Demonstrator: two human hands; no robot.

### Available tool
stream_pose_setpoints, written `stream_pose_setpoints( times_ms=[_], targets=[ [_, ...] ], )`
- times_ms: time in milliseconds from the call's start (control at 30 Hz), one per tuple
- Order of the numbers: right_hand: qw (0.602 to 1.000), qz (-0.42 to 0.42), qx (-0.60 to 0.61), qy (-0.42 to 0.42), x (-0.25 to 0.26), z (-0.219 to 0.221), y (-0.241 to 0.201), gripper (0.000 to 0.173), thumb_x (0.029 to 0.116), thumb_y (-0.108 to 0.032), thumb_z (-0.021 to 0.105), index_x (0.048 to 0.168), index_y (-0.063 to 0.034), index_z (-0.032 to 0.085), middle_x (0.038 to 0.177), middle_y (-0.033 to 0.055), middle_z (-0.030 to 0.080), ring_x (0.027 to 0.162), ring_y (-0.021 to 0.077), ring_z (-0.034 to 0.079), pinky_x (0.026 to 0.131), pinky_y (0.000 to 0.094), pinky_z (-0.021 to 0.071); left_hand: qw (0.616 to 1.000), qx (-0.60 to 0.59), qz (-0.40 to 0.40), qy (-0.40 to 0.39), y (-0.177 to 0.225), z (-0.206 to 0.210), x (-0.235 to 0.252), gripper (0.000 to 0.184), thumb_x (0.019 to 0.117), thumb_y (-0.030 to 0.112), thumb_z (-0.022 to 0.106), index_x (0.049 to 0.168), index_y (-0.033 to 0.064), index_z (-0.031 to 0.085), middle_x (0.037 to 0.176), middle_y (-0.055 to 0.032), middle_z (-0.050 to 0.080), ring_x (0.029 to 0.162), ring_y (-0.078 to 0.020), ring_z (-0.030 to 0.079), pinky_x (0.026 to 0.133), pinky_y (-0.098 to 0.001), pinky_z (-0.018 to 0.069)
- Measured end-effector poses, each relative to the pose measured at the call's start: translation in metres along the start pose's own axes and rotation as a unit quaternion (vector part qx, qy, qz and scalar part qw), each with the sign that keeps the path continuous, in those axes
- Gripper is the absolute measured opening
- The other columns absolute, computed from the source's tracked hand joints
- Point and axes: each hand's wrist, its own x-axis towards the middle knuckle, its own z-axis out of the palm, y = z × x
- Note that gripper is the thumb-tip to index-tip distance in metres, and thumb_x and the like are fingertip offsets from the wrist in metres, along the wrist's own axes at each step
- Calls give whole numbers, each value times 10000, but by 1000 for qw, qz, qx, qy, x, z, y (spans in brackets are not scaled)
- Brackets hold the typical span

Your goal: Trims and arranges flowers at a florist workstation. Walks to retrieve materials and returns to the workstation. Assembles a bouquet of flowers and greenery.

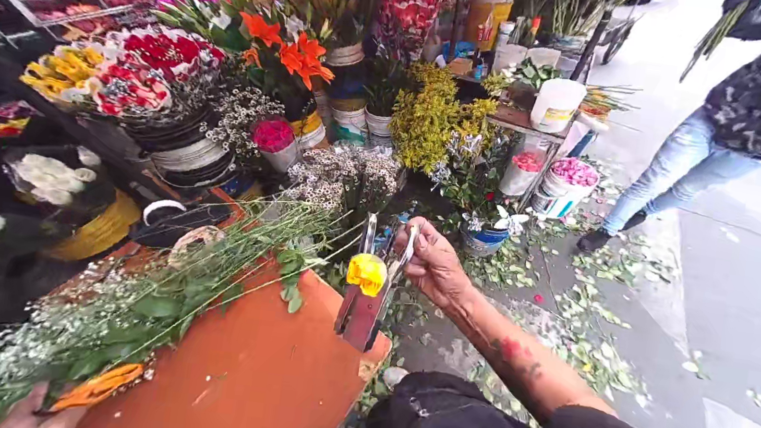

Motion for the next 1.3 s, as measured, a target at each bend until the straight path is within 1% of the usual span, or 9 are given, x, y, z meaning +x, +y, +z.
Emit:
stream_pose_setpoints(
  times_ms=[200,433,533,600,767,933,1000,1133,1300],
  targets=[
    [998,-38,-36,38,-12,-5,10,76,1004,-251,645,1075,-225,643,911,-78,652,644,-13,556,558,123,461,995,-31,-65,70,14,4,-33,413,1051,175,521,1436,69,415,1327,-122,552,1158,-220,594,931,-460,550],
    [981,-56,186,13,35,15,50,246,1111,-223,383,1091,-99,594,862,-14,623,662,34,584,598,145,504,992,-28,-44,113,24,-48,-92,415,1078,238,494,1450,77,405,1253,-162,592,1025,-274,669,809,-483,603],
    [959,-48,278,-16,62,41,78,254,1105,-213,398,1057,-78,607,848,7,636,649,49,593,586,156,507,990,9,13,141,26,-65,-133,466,1129,315,347,1556,133,314,1382,-155,532,1057,-273,681,824,-432,613],
    [945,-41,321,-38,78,61,96,246,1093,-206,433,1049,-67,631,834,11,648,633,50,597,571,159,507,984,54,86,146,25,-58,-167,442,1134,270,276,1552,133,321,1223,-45,585,834,-118,658,690,-277,575],
    [918,41,383,-99,87,111,153,194,1045,-234,552,1043,-90,682,822,-11,660,633,51,592,590,174,506,973,6,199,-115,10,19,-226,360,1084,124,427,1379,-40,550,942,-2,705,519,18,474,488,-147,427],
    [945,133,213,-211,76,132,163,104,973,-230,689,1064,-185,666,901,-51,665,615,-11,563,528,115,462,866,177,367,-288,101,44,-226,894,828,393,841,1529,44,410,1273,-33,624,592,58,449,524,-120,414],
    [939,157,167,-256,72,134,169,127,956,-263,715,1065,-215,671,904,-64,664,617,-22,553,523,115,449,837,284,339,-323,123,56,-231,899,783,367,884,1531,113,454,1282,-13,643,592,42,479,512,-135,423],
    [929,182,164,-278,64,123,181,117,969,-246,700,1073,-205,667,928,-48,674,620,-31,545,516,103,427,820,321,275,-387,113,72,-215,439,806,167,861,1210,62,725,1155,-39,706,966,-83,692,817,-256,611],
    [891,200,60,-404,74,80,175,157,963,-234,708,1116,-232,670,972,-78,680,675,-46,558,530,102,419,881,223,144,-392,102,85,-194,311,853,26,779,1157,9,719,1022,-67,755,834,-86,708,749,-244,605]
  ],
)
